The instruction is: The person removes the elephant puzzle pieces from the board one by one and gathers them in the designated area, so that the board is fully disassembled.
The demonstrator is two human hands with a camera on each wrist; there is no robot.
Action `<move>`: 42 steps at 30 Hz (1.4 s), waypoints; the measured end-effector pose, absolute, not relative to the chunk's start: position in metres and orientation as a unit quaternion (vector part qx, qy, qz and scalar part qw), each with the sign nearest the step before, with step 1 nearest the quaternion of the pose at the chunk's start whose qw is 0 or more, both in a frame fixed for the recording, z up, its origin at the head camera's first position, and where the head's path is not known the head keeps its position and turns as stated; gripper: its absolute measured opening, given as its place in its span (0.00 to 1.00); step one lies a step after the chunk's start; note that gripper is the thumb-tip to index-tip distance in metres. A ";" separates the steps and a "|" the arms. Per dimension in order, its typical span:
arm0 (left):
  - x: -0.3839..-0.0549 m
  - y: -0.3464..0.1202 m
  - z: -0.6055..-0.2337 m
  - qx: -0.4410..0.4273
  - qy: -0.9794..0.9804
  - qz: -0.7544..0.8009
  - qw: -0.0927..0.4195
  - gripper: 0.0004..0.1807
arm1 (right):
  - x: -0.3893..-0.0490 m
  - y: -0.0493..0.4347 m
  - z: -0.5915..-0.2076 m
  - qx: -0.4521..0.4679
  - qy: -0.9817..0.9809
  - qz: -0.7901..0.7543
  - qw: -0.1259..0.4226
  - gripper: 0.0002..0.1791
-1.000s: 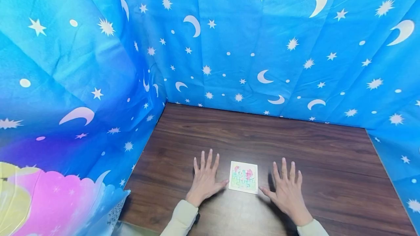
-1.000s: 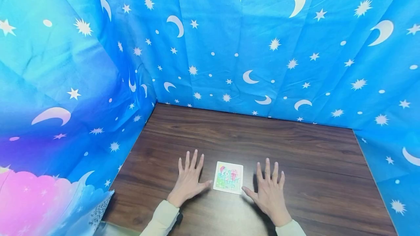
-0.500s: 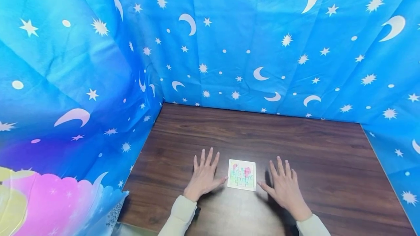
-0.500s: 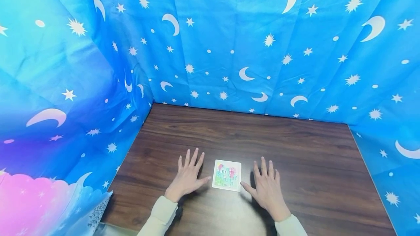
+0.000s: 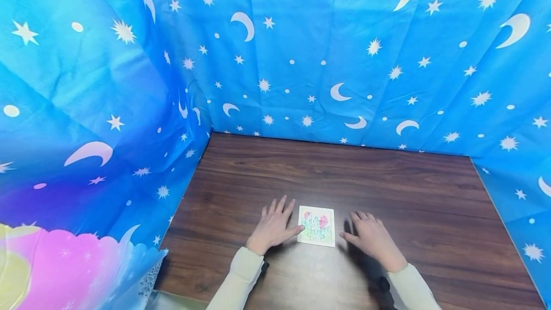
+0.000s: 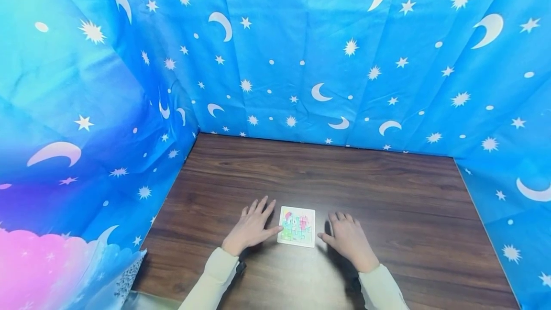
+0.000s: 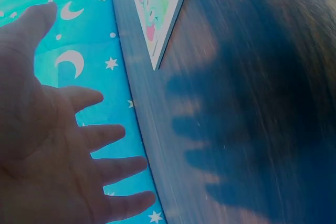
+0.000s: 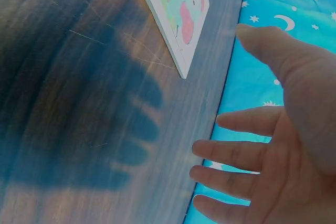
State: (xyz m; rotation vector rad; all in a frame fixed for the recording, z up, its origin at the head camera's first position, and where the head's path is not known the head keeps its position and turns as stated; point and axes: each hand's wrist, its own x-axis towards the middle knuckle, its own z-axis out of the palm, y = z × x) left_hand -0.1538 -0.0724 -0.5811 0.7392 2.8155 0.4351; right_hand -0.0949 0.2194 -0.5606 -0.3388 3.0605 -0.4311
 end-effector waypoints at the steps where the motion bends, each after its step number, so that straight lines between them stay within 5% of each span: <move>1: -0.155 -0.071 -0.581 0.251 0.952 0.147 0.100 0.47 | -0.097 0.219 -0.560 -0.111 0.983 -0.142 0.018 0.37; 8: -0.160 -0.060 -0.588 0.250 0.956 0.124 0.096 0.43 | -0.111 0.213 -0.561 -0.120 0.979 -0.161 0.020 0.35; 18: -0.158 -0.047 -0.606 0.248 0.961 0.102 0.073 0.41 | -0.133 0.201 -0.586 -0.139 0.969 -0.199 -0.054 0.22; 24: -0.160 -0.043 -0.608 0.244 0.961 0.107 0.075 0.48 | -0.150 0.193 -0.591 -0.138 0.966 -0.213 -0.056 0.16; 42: -0.168 -0.037 -0.607 0.223 0.968 0.069 0.089 0.44 | -0.158 0.189 -0.602 -0.136 0.964 -0.225 -0.038 0.13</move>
